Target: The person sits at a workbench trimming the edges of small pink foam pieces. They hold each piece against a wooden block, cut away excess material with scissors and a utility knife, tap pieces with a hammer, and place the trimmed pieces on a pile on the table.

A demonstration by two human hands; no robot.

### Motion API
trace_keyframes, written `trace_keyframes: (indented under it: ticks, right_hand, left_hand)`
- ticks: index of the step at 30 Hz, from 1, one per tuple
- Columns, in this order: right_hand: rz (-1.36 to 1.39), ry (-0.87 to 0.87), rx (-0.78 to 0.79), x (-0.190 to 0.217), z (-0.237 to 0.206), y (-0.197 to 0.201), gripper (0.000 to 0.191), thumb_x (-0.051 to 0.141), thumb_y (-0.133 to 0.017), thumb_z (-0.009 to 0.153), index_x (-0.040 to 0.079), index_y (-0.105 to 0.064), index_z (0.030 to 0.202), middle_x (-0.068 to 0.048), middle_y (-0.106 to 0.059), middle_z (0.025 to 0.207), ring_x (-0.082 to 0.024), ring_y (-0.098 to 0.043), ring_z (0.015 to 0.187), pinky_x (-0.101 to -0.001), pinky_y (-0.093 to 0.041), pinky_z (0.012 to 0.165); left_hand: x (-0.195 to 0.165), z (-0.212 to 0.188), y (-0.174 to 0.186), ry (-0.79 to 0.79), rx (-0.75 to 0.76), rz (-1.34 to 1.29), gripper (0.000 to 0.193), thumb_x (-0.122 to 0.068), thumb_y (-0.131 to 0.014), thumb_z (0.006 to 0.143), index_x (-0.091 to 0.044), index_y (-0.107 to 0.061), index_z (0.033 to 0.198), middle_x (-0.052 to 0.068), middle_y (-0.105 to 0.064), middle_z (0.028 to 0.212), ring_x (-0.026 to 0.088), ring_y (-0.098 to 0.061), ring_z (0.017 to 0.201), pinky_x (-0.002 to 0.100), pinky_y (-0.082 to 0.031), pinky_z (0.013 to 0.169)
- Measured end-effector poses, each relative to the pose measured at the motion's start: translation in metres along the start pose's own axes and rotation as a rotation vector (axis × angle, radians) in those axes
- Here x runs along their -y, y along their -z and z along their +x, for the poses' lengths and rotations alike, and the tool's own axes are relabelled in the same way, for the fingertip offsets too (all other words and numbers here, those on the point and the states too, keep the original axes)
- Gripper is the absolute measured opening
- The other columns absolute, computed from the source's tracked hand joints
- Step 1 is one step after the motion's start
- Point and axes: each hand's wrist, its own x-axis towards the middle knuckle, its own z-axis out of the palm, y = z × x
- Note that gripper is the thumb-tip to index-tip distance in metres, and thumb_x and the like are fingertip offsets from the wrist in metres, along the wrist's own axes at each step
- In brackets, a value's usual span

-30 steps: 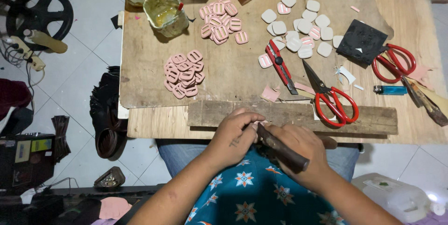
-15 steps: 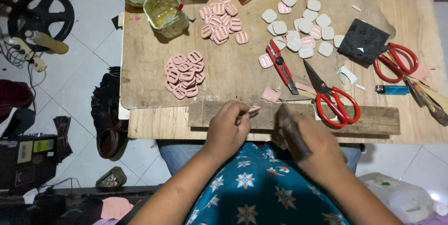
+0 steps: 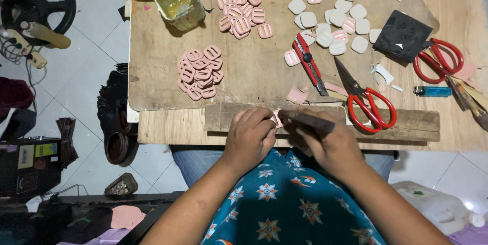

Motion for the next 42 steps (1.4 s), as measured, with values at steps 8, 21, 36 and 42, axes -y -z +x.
trace_keyframes:
  ticks: [8, 21, 36, 42]
  right_hand:
    - [-0.088, 0.034, 0.183, 0.007, -0.006, 0.011, 0.048, 0.013, -0.076, 0.082, 0.01, -0.064, 0.128, -0.012, -0.067, 0.096, -0.034, -0.068, 0.082, -0.0428, -0.054, 0.07]
    - [-0.107, 0.165, 0.18, 0.009, 0.001, 0.007, 0.057, 0.004, -0.07, 0.076, 0.01, -0.061, 0.131, -0.013, -0.065, 0.093, -0.035, -0.066, 0.084, -0.0457, -0.052, 0.071]
    - [-0.01, 0.057, 0.133, 0.008, -0.008, 0.009, 0.046, 0.007, -0.073, 0.081, 0.012, -0.065, 0.126, -0.009, -0.068, 0.095, -0.03, -0.07, 0.084, -0.0388, -0.056, 0.071]
    - [-0.083, 0.008, 0.057, 0.011, 0.001, 0.005, 0.044, 0.01, -0.075, 0.081, 0.011, -0.066, 0.124, -0.01, -0.069, 0.098, -0.031, -0.07, 0.087, -0.0404, -0.055, 0.073]
  left_hand:
    - [0.001, -0.002, -0.002, 0.045, -0.003, -0.008, 0.017, -0.009, -0.075, 0.08, -0.006, -0.068, 0.095, 0.007, -0.066, 0.111, 0.028, -0.063, 0.114, 0.044, -0.043, 0.1]
    - [0.006, -0.005, -0.003, 0.051, 0.0, -0.057, 0.013, -0.006, -0.074, 0.079, -0.006, -0.067, 0.09, 0.007, -0.068, 0.108, 0.025, -0.065, 0.109, 0.042, -0.045, 0.098]
    - [0.006, -0.004, -0.002, 0.027, -0.026, -0.032, 0.014, -0.007, -0.075, 0.078, -0.006, -0.067, 0.09, 0.008, -0.066, 0.109, 0.027, -0.064, 0.109, 0.042, -0.044, 0.097]
    - [0.004, -0.003, -0.003, 0.065, -0.004, -0.058, 0.014, -0.011, -0.078, 0.08, -0.007, -0.068, 0.089, 0.006, -0.067, 0.108, 0.025, -0.065, 0.108, 0.042, -0.044, 0.096]
